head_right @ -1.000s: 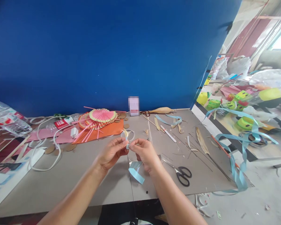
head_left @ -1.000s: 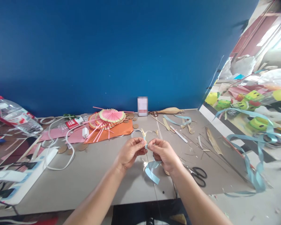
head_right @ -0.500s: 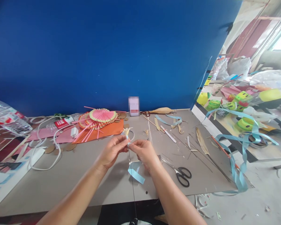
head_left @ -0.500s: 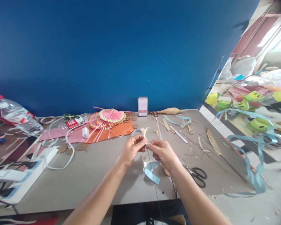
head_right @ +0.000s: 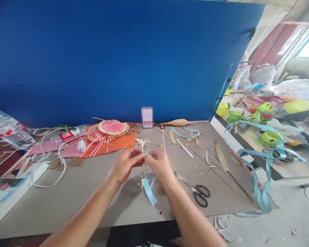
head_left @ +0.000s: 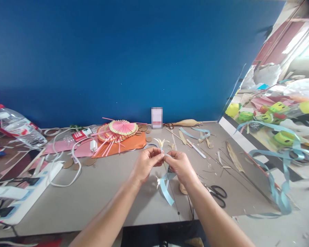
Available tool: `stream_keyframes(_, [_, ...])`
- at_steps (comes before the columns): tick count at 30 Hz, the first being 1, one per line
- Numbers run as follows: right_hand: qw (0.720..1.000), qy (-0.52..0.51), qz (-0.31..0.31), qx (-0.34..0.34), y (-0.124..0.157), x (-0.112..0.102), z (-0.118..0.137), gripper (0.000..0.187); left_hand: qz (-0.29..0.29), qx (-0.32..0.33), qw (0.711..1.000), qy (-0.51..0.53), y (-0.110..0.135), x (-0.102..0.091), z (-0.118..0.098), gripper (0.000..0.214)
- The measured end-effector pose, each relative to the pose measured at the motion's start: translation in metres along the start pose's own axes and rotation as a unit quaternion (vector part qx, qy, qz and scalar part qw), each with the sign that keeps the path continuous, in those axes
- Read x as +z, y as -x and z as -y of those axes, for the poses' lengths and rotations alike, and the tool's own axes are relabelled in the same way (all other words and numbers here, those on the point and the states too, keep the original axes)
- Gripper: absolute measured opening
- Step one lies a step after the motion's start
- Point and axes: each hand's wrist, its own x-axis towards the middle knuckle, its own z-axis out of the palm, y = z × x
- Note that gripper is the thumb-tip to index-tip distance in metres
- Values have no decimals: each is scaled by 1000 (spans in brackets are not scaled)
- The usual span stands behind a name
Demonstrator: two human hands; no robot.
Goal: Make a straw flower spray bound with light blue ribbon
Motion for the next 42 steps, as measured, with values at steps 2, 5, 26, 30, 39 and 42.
stream_keyframes(2, [1000,7,2,1,0,-1,1,22,4,-1,1000,9,-1,-1,1,21])
stream_keyframes(5, [1000,-1,17,12,1,-4,3,25,8,-6,1000,22,-3,-3,0,22])
stream_keyframes(26, [698,372,547,-276,85,3,-4,11,-25,244,870,429,-17,-93,-31,11])
stream_keyframes(30, [796,502,297,-162,43,-29,-11,17,10,201,870,450,-5,-105,-33,34])
stream_keyframes(39, [744,632,165,-140,7,-2,-56,16,76,41,940,331,-9,-69,5,18])
stream_keyframes(42, [750,633,152,-117,7,-4,-58,15,70,21,948,311,-6,-58,10,24])
